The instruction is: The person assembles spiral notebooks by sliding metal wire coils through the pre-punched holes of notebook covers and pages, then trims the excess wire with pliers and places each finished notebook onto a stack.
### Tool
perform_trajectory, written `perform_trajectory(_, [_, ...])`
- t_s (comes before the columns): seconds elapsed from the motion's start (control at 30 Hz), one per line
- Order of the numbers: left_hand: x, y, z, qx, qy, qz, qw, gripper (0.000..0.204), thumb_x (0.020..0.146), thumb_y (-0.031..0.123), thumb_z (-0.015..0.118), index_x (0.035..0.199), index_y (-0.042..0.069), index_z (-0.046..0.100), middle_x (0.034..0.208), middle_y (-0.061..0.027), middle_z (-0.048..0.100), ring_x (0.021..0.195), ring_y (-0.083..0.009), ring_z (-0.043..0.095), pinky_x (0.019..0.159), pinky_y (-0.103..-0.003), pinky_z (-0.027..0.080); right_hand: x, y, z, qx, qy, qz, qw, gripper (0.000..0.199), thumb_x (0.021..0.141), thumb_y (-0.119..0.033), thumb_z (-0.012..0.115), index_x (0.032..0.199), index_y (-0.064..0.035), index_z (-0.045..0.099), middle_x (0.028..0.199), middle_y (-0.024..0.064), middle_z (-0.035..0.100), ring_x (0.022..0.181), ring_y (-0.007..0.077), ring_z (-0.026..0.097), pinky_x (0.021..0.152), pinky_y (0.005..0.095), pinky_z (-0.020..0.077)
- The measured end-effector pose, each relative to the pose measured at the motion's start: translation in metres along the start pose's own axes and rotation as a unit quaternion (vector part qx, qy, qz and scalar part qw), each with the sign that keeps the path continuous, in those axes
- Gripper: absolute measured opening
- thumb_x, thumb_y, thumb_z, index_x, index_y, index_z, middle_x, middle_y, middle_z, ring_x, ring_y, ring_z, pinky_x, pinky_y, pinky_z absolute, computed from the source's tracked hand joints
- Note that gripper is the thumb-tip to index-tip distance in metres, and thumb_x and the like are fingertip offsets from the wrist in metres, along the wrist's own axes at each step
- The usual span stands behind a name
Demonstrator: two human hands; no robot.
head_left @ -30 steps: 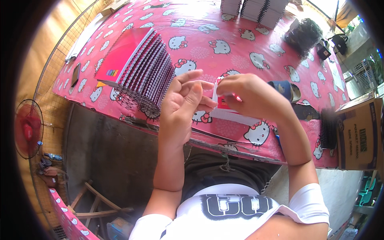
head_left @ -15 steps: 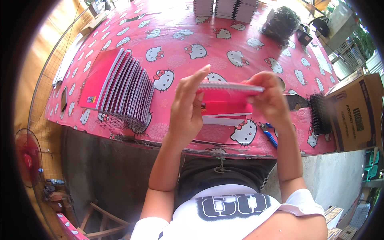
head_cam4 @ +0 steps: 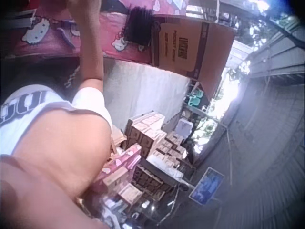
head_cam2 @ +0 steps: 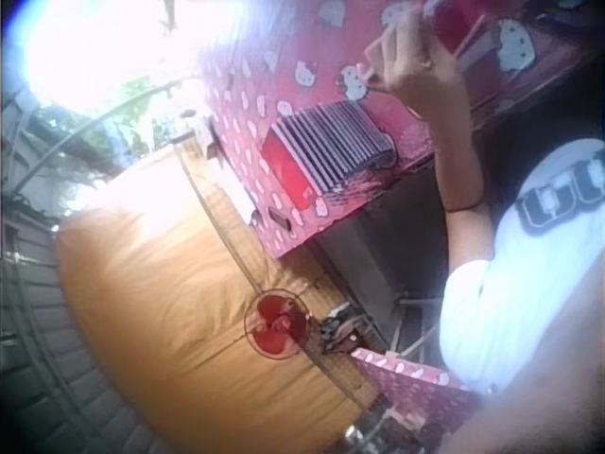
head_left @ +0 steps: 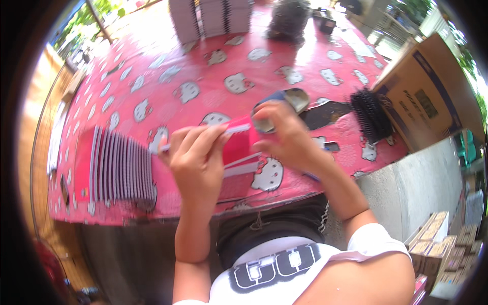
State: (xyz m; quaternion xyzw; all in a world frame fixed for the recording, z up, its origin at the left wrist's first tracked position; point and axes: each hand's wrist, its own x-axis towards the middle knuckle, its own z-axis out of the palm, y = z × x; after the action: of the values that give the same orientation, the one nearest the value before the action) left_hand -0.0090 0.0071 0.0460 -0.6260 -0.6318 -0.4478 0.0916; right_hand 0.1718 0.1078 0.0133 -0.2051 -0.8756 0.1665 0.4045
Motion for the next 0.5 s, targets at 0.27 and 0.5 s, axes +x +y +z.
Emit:
perform_trajectory(0.27, [0.008, 0.006, 0.006, -0.022, 0.010, 0.009, 1.000, 0.013, 0.080, 0.010, 0.075, 0.092, 0.004, 0.074, 0.082, -0.0031, 0.069, 0.077, -0.0165, 0.056, 0.073, -0.030, 0.044, -0.118, 0.184, -0.145, -0.484, -0.056, 0.578, 0.655, 0.111, 0.083, -0.080, 0.035, 0.149, 0.0069, 0.014, 0.155, 0.0295, 0.015, 0.146, 0.0422, 0.010, 0.114, 0.0607, 0.0120])
perform_trajectory(0.5, [0.008, 0.005, 0.004, -0.043, -0.005, -0.016, 0.999, 0.014, 0.079, 0.013, 0.076, 0.090, 0.004, 0.073, 0.081, -0.0024, 0.069, 0.076, -0.0168, 0.054, 0.072, -0.029, 0.044, -0.094, 0.122, -0.117, -0.481, 0.004, 0.446, 0.755, 0.057, 0.086, -0.044, 0.067, 0.126, -0.0041, 0.057, 0.135, 0.0223, 0.049, 0.131, 0.0365, 0.043, 0.102, 0.0544, 0.0379])
